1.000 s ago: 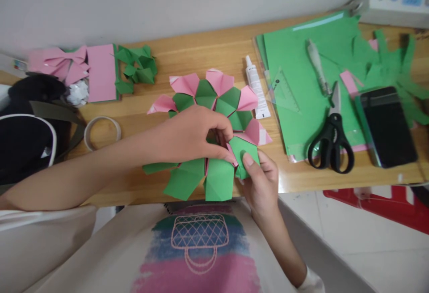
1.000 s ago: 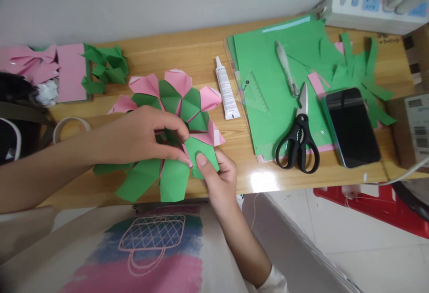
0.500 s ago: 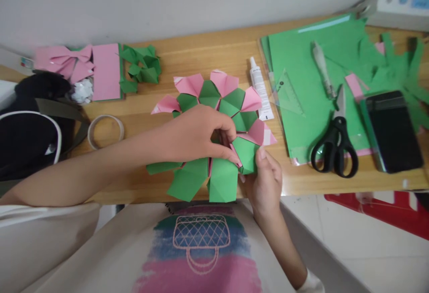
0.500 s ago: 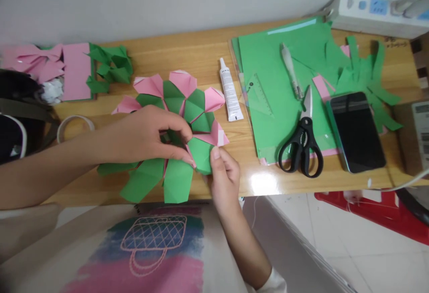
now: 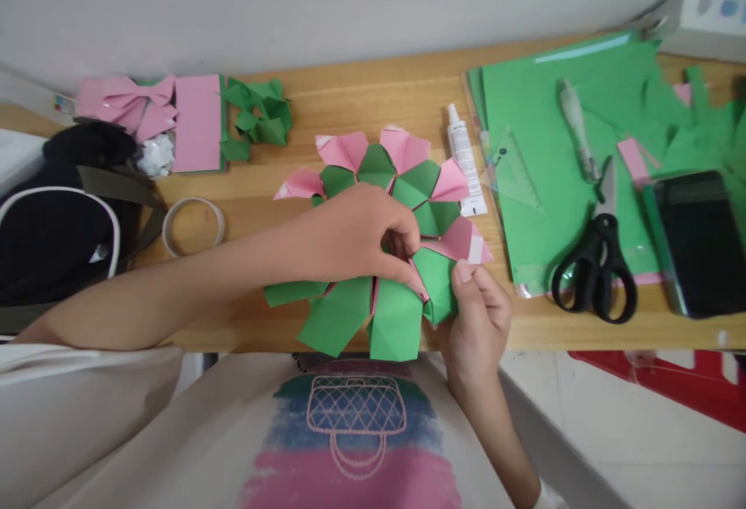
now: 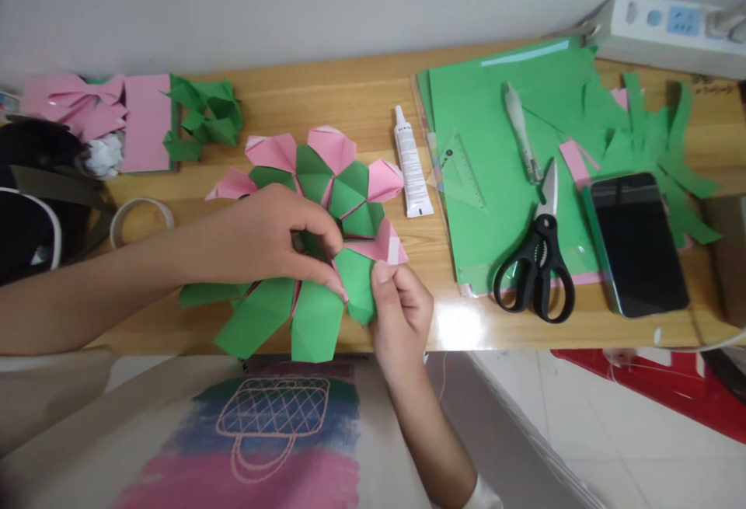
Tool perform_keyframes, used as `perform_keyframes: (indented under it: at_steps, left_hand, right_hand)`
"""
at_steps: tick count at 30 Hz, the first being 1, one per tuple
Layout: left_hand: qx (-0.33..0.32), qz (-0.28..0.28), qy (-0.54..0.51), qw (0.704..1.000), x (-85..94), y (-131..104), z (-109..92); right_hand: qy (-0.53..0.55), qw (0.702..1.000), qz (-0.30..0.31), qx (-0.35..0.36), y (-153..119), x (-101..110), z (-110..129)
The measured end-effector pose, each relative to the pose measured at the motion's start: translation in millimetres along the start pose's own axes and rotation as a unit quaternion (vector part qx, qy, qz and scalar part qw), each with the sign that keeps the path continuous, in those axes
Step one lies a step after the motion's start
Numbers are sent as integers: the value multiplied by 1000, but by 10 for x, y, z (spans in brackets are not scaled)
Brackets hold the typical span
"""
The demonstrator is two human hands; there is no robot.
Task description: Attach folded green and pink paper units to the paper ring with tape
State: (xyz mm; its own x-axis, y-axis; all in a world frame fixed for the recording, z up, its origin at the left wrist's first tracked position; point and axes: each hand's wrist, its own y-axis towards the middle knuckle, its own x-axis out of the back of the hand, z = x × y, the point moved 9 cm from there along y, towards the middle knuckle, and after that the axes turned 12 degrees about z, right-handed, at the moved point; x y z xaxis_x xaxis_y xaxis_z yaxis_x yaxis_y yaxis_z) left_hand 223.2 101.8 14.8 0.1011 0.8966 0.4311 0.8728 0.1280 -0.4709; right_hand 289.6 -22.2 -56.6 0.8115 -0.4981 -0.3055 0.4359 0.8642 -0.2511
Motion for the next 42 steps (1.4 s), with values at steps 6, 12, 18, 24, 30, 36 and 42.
perform_keyframes:
  at_steps: [6,12,18,24,30,36,42]
  left_hand:
    - [-9,5,-10,1000,6,25,-8]
    - [-24,7,-10,1000,11,39,-20]
    - [-25,5,-4,1000,23,39,-20]
    - [-35,20,7,999,20,38,-27]
    - [-44,33,19,998,17,39,-38]
    - [-58,30,31,997,26,16,-75]
    - [-62,31,51,996,28,1,-91]
  right_hand:
    - [-23,1000,7,9,9,-7,60]
    - [-33,999,14,17,-6,21,69]
    - [-107,993,2,44,-21,21,185]
    - [-130,990,8,49,-32,0,217]
    - [-129,991,6,43,-56,10,186]
    - [-166,985,5,50,-57,-7,252]
    - [-200,978,13,51,-58,-26,287]
